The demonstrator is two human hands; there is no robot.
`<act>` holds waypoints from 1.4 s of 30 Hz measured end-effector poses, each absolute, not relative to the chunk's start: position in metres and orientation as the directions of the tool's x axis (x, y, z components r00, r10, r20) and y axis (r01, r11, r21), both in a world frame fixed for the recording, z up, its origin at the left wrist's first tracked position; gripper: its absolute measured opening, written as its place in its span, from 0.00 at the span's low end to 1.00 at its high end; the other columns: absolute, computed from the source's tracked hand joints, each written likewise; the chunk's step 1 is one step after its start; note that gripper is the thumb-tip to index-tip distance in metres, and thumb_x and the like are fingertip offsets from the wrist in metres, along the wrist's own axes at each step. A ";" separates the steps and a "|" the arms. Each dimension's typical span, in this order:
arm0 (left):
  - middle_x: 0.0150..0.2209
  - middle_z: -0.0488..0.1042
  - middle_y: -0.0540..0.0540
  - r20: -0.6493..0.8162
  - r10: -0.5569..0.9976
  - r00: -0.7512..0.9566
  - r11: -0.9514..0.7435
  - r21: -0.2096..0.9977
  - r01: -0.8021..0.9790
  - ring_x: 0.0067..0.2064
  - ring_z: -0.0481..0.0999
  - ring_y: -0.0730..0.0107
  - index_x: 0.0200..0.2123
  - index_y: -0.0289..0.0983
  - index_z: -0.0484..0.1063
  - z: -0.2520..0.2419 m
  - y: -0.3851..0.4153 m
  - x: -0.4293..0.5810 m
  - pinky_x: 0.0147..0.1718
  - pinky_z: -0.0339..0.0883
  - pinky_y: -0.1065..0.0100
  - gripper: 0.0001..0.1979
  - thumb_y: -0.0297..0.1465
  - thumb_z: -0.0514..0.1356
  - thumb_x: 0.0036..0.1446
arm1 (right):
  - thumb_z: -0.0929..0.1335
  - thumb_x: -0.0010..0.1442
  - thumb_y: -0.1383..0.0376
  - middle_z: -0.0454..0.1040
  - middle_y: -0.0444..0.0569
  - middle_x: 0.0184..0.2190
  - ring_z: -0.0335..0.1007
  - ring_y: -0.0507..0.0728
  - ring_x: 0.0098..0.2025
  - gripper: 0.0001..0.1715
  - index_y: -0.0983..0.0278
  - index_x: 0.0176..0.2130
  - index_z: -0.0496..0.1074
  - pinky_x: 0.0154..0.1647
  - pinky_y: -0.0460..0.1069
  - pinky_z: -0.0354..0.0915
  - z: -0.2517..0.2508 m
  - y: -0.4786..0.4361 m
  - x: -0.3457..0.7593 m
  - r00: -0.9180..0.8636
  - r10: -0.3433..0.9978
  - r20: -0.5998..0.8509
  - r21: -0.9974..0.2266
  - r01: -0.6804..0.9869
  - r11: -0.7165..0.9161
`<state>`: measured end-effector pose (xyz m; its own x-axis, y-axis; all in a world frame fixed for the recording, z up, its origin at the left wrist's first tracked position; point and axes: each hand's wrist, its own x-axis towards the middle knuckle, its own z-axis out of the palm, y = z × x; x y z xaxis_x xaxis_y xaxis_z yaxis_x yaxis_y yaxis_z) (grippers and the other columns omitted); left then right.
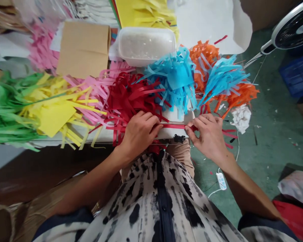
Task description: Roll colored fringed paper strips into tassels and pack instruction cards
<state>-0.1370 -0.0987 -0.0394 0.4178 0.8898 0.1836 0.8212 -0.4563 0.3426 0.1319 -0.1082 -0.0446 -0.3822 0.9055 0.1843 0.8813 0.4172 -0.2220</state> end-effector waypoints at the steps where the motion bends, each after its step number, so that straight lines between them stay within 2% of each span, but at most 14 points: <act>1: 0.38 0.79 0.45 0.172 0.900 0.400 -0.436 0.345 0.831 0.41 0.73 0.58 0.35 0.38 0.75 -0.040 -0.098 -0.136 0.43 0.67 0.57 0.10 0.34 0.62 0.70 | 0.66 0.71 0.58 0.80 0.47 0.36 0.71 0.64 0.48 0.10 0.59 0.38 0.72 0.50 0.59 0.53 -0.045 -0.107 0.130 -0.372 0.910 0.182 -0.225 0.885 0.407; 8: 0.37 0.79 0.43 0.137 0.925 0.354 -0.379 0.321 0.868 0.42 0.74 0.56 0.33 0.37 0.74 -0.039 -0.095 -0.131 0.43 0.67 0.56 0.09 0.33 0.64 0.67 | 0.66 0.68 0.59 0.79 0.49 0.33 0.71 0.65 0.47 0.11 0.59 0.34 0.70 0.48 0.61 0.54 -0.041 -0.105 0.123 -0.362 0.917 0.167 -0.163 0.907 0.388; 11: 0.39 0.79 0.43 0.162 0.919 0.358 -0.391 0.288 0.874 0.43 0.75 0.54 0.37 0.37 0.76 -0.036 -0.094 -0.126 0.43 0.68 0.55 0.06 0.32 0.65 0.66 | 0.67 0.69 0.61 0.81 0.51 0.42 0.70 0.66 0.52 0.06 0.58 0.42 0.74 0.54 0.63 0.54 -0.040 -0.110 0.117 -0.355 0.903 0.242 -0.084 0.919 0.384; 12: 0.42 0.80 0.43 0.196 0.901 0.387 -0.430 0.277 0.859 0.45 0.75 0.54 0.40 0.37 0.77 -0.036 -0.095 -0.123 0.44 0.68 0.55 0.04 0.31 0.64 0.67 | 0.67 0.69 0.62 0.81 0.49 0.45 0.69 0.65 0.55 0.07 0.57 0.46 0.74 0.57 0.63 0.53 -0.040 -0.113 0.115 -0.379 0.884 0.276 -0.067 0.909 0.411; 14: 0.47 0.82 0.45 0.278 0.821 0.498 -0.562 0.241 0.791 0.50 0.75 0.56 0.48 0.39 0.78 -0.038 -0.099 -0.117 0.48 0.67 0.55 0.07 0.30 0.61 0.70 | 0.66 0.71 0.65 0.82 0.44 0.48 0.69 0.62 0.56 0.13 0.52 0.53 0.74 0.60 0.63 0.51 -0.042 -0.119 0.110 -0.458 0.829 0.320 -0.057 0.864 0.500; 17: 0.49 0.83 0.48 0.326 0.700 0.635 -0.703 0.158 0.693 0.51 0.75 0.59 0.52 0.39 0.78 -0.042 -0.106 -0.118 0.53 0.66 0.56 0.11 0.28 0.58 0.73 | 0.67 0.73 0.67 0.84 0.39 0.46 0.70 0.60 0.54 0.13 0.51 0.53 0.74 0.60 0.62 0.51 -0.046 -0.126 0.111 -0.514 0.788 0.338 -0.062 0.824 0.564; 20: 0.47 0.84 0.48 0.333 0.718 0.611 -0.668 0.084 0.739 0.51 0.74 0.57 0.50 0.38 0.79 -0.044 -0.110 -0.134 0.54 0.64 0.54 0.10 0.27 0.59 0.71 | 0.68 0.70 0.67 0.84 0.41 0.48 0.71 0.62 0.54 0.14 0.53 0.53 0.75 0.58 0.63 0.51 -0.047 -0.128 0.124 -0.485 0.803 0.347 -0.066 0.841 0.537; 23: 0.43 0.84 0.49 0.375 0.759 0.531 -0.586 0.040 0.809 0.51 0.74 0.54 0.42 0.41 0.79 -0.038 -0.111 -0.152 0.56 0.62 0.51 0.08 0.26 0.60 0.67 | 0.68 0.66 0.67 0.84 0.43 0.49 0.71 0.65 0.55 0.17 0.52 0.53 0.75 0.58 0.65 0.51 -0.046 -0.127 0.136 -0.474 0.820 0.322 -0.097 0.845 0.526; 26: 0.49 0.83 0.46 0.413 0.748 0.520 -0.581 0.029 0.813 0.54 0.73 0.52 0.46 0.40 0.79 -0.030 -0.109 -0.145 0.58 0.62 0.50 0.09 0.28 0.60 0.66 | 0.68 0.66 0.65 0.85 0.44 0.46 0.72 0.66 0.55 0.12 0.55 0.48 0.77 0.59 0.65 0.51 -0.044 -0.124 0.137 -0.460 0.827 0.322 -0.100 0.852 0.513; 29: 0.49 0.81 0.43 0.359 0.687 0.632 -0.685 0.031 0.728 0.52 0.74 0.54 0.49 0.37 0.78 -0.029 -0.105 -0.121 0.52 0.67 0.54 0.09 0.30 0.59 0.70 | 0.68 0.67 0.64 0.85 0.44 0.41 0.71 0.66 0.55 0.07 0.57 0.42 0.78 0.60 0.65 0.50 -0.040 -0.120 0.131 -0.452 0.828 0.333 -0.076 0.862 0.501; 33: 0.39 0.79 0.43 0.208 0.667 0.715 -0.736 0.035 0.676 0.41 0.74 0.57 0.40 0.35 0.76 -0.038 -0.097 -0.102 0.39 0.68 0.58 0.08 0.25 0.57 0.70 | 0.68 0.70 0.62 0.84 0.45 0.40 0.70 0.64 0.55 0.07 0.57 0.41 0.78 0.61 0.64 0.50 -0.035 -0.116 0.127 -0.455 0.829 0.324 -0.057 0.866 0.497; 38: 0.40 0.78 0.40 0.209 0.697 0.685 -0.708 0.057 0.704 0.40 0.73 0.57 0.43 0.33 0.76 -0.044 -0.094 -0.105 0.39 0.69 0.60 0.08 0.23 0.56 0.70 | 0.67 0.73 0.58 0.82 0.45 0.46 0.69 0.62 0.56 0.09 0.56 0.45 0.77 0.65 0.63 0.49 -0.042 -0.111 0.124 -0.481 0.816 0.320 -0.092 0.842 0.532; 42: 0.38 0.77 0.41 0.231 0.726 0.648 -0.681 0.106 0.725 0.39 0.72 0.58 0.41 0.32 0.77 -0.047 -0.094 -0.107 0.40 0.68 0.59 0.10 0.25 0.55 0.72 | 0.64 0.75 0.59 0.80 0.46 0.42 0.69 0.62 0.54 0.11 0.58 0.43 0.75 0.65 0.62 0.49 -0.050 -0.106 0.121 -0.481 0.834 0.271 -0.113 0.844 0.524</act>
<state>-0.1065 -0.0936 -0.0466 0.6478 0.7261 0.2306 0.7250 -0.6805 0.1062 0.1212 -0.1063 -0.0505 -0.4812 0.8338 0.2707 0.8442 0.5239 -0.1130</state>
